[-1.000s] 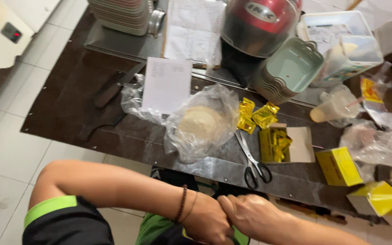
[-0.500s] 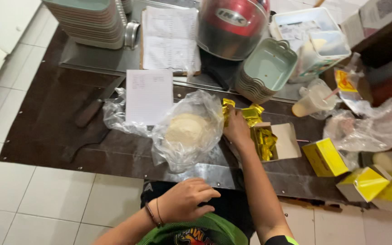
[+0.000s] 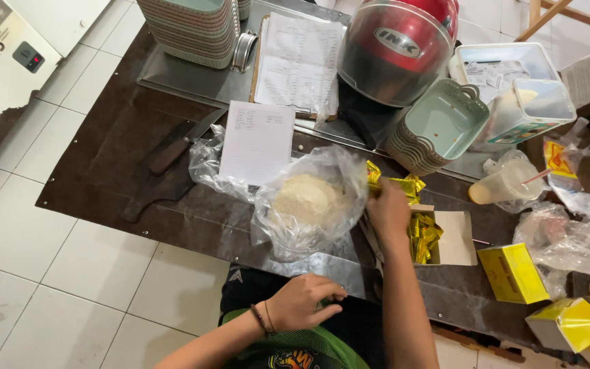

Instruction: The person uses scissors to cut open multiple small yellow foil packets on a countertop. The person places the cut packets into a cardboard box and continues cutting additional packets from a larger box.

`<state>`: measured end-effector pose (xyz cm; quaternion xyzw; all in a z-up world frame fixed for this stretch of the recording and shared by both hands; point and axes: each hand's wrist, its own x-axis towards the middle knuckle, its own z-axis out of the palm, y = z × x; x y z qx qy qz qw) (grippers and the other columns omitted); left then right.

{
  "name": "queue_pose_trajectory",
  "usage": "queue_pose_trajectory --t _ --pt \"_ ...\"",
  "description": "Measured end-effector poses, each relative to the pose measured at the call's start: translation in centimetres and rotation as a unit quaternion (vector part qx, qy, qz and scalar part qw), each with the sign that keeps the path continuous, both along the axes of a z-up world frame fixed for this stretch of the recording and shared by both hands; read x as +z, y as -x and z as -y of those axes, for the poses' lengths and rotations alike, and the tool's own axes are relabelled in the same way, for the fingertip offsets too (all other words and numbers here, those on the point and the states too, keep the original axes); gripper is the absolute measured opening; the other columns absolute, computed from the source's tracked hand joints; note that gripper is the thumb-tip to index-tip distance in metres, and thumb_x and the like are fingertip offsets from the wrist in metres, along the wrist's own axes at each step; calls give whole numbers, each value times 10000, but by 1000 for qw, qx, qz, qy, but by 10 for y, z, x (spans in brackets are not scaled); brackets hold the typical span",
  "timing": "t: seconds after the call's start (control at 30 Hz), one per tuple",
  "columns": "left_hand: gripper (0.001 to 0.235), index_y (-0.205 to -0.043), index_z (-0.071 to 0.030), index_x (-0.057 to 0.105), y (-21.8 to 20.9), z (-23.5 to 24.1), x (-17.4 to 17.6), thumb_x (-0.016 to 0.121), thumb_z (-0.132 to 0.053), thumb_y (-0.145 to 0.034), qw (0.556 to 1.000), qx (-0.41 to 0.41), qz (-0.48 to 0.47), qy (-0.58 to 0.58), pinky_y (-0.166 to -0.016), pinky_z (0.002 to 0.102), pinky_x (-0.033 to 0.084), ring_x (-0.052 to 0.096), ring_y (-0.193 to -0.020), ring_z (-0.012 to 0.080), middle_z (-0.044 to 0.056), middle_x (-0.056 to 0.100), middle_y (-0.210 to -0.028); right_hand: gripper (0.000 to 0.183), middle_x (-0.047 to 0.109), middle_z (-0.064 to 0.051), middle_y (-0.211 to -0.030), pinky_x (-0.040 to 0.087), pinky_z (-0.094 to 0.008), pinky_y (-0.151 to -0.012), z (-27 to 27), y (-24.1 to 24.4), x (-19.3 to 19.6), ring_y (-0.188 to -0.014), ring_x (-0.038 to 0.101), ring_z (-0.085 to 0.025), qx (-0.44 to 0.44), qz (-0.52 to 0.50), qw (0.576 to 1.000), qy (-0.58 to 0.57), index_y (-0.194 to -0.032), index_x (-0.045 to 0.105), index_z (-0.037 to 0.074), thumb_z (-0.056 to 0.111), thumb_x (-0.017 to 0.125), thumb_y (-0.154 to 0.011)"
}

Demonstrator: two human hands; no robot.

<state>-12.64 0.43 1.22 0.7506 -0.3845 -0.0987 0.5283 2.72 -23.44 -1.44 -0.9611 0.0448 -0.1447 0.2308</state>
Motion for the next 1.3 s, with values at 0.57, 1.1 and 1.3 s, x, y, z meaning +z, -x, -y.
queue_pose_trajectory --t 0.57,1.1,1.3 --pt "386 -1399 24 555 -6 51 -34 543 -250 -1128 911 -5 -370 180 -943 324 545 642 -1068 163 118 674 -1188 561 724 -103 -846 599 -325 -650 -26 163 80 -714 730 -205 173 -78 961 -200 -1242 613 65 -2 784 -713" --pt "420 -1415 -4 533 -10 49 -54 451 -290 -1119 873 -8 -443 204 -887 283 541 662 -1002 113 52 684 -1130 69 767 -92 -842 677 -288 -662 2 171 42 -744 771 -116 30 -152 873 -462 -950 656 -53 -33 661 -884" --pt "391 -1370 24 555 -9 50 -54 553 -257 -1099 908 -35 -386 161 -946 286 546 649 -1047 87 34 695 -1156 114 749 -116 -791 590 -279 -605 -5 173 37 -694 716 -118 38 -142 897 -416 -973 645 -50 -20 722 -894"
